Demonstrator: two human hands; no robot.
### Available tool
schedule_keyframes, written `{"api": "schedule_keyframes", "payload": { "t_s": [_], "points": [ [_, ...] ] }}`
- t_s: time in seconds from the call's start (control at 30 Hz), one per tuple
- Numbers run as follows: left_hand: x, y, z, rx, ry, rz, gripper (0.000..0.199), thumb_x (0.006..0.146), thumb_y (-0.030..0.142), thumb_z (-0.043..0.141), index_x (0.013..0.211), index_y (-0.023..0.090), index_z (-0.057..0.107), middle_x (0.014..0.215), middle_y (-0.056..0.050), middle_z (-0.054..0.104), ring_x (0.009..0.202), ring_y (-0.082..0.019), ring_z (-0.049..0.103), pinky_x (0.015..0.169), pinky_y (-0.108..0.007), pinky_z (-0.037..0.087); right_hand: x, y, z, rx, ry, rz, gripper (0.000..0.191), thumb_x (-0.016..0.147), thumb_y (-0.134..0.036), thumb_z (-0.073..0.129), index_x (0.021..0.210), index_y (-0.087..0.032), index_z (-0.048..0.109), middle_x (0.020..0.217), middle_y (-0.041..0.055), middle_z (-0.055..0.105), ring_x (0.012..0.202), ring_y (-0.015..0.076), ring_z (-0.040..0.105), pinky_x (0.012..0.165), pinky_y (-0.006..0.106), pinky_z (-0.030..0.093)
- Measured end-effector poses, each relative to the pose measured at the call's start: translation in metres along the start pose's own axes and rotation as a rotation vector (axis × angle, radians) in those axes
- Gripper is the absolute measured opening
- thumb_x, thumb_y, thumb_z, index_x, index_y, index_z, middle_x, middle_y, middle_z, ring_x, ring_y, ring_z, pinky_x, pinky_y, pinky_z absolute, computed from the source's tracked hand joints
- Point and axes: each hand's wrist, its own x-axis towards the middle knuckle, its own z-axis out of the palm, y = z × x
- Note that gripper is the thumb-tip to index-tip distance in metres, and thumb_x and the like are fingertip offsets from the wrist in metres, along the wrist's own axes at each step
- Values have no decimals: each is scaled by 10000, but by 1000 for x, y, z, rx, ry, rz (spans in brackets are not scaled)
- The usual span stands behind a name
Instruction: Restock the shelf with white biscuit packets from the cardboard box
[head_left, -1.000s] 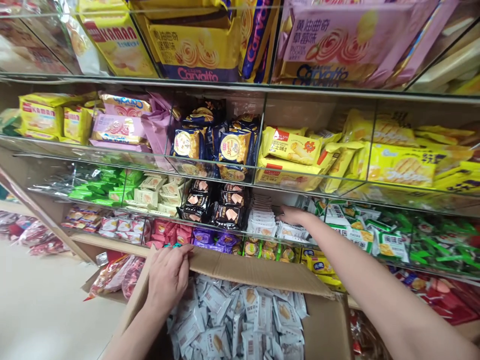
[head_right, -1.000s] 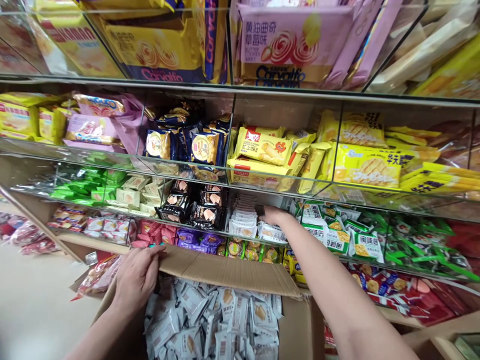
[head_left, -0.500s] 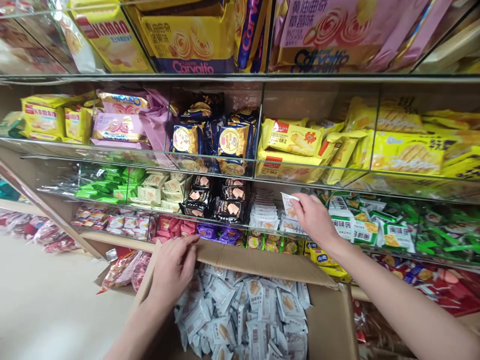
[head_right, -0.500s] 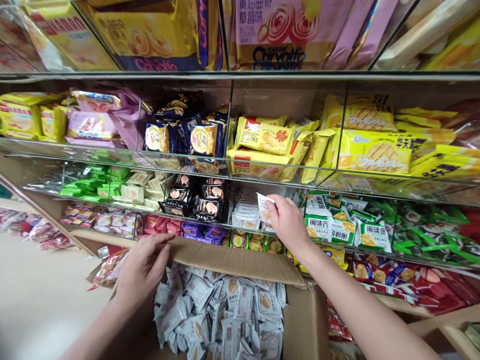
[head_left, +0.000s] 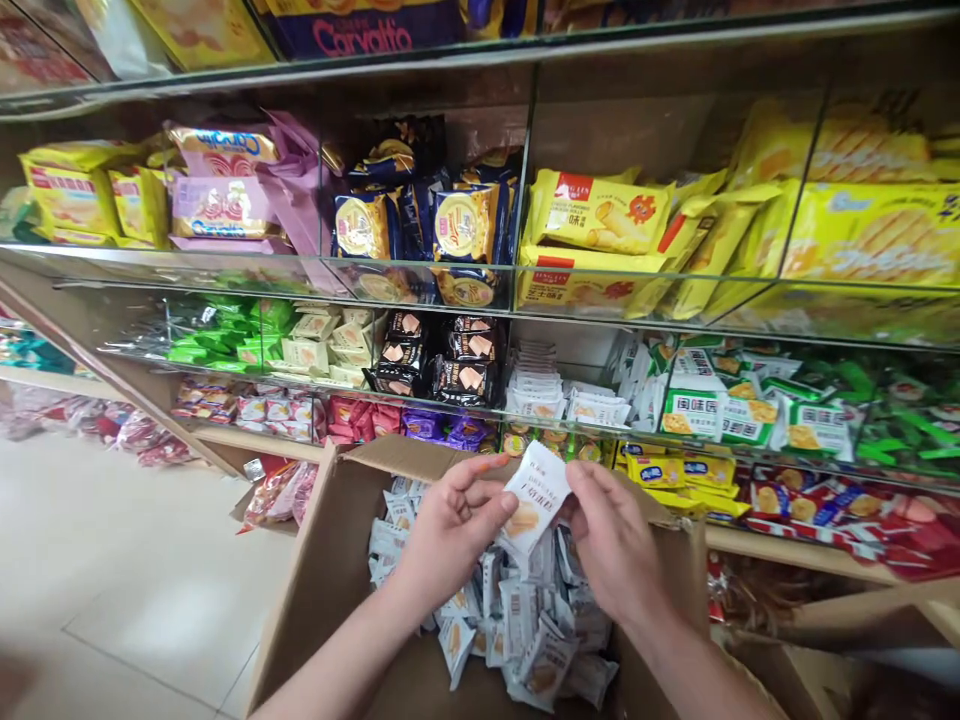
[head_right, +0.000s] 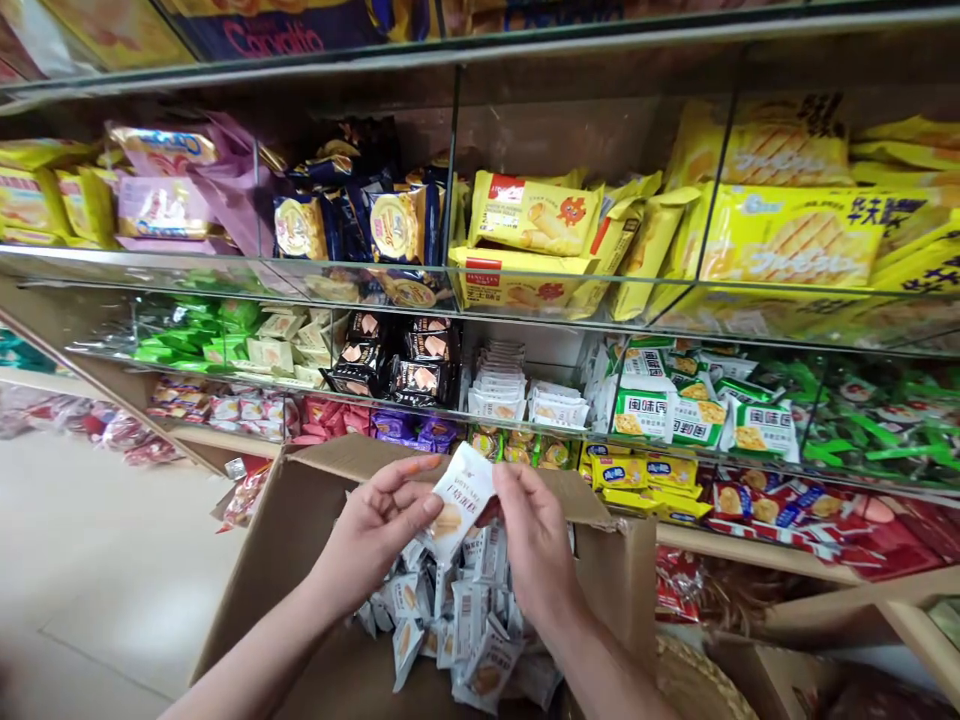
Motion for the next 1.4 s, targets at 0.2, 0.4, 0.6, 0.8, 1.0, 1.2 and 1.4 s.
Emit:
{"api": "schedule_keyframes", "payload": {
  "t_s": [0.2, 0.4, 0.6, 0.8, 1.0, 1.2, 1.4],
  "points": [
    [-20, -15, -4, 112, 2, 74, 378, 709, 326, 660, 1035, 247, 484, 729, 33, 594, 623, -97, 553, 562, -201, 435, -25, 3, 4, -203, -357, 31, 301, 805, -326, 544, 1089, -231, 515, 1030, 57, 619, 859, 176, 591, 766, 300, 480],
    [-23, 10, -43, 742, 63, 293, 233, 818, 345, 497, 672, 190, 590, 600, 8, 613, 565, -124, 549, 541, -230, 426, -2, -38, -23, -746, -433, -99, 322, 811, -346, 515, 1121, -270, 555, 996, 31, 646, 866, 196, 594, 736, 314, 486],
    [21, 33, -93, 1478, 345, 579, 204, 839, 337, 442, 845, 194, 587, 823, -36, 652, 800, -194, 581, 725, -299, 431, 108, -64, -35, -1282, -157, -367, 348, 804, -200, 485, 1143, -167, 559, 1079, 90, 615, 959, 213, 566, 849, 326, 423],
    [32, 27, -102, 1771, 286, 494, 297, 884, 311, 338, 804, 192, 598, 713, -39, 668, 681, -189, 604, 626, -288, 392, 158, -32, -11, -1515, -412, -297, 229, 763, -190, 554, 965, -204, 660, 1004, 29, 672, 951, 184, 588, 843, 249, 410],
    [28, 18, -102, 1817, 403, 530, 295, 886, 328, 338, 827, 199, 597, 743, -43, 679, 731, -201, 610, 664, -298, 377, 167, -18, -9, -1602, -487, -299, 223, 784, -174, 513, 916, -183, 691, 957, 44, 683, 929, 174, 597, 821, 217, 403],
    [29, 17, -100, 1846, 407, 521, 297, 889, 326, 334, 776, 199, 578, 710, -29, 668, 703, -197, 598, 645, -299, 355, 170, -14, -6, -1620, -474, -308, 247, 809, -306, 499, 957, -212, 673, 968, 24, 685, 910, 167, 608, 755, 208, 412],
    [27, 17, -98, 1855, 427, 518, 276, 884, 313, 351, 756, 203, 569, 692, -23, 666, 685, -203, 589, 620, -306, 332, 174, -8, 6, -1689, -478, -338, 268, 819, -312, 473, 824, -173, 702, 864, 99, 680, 847, 208, 610, 707, 247, 398]
  ]
}}
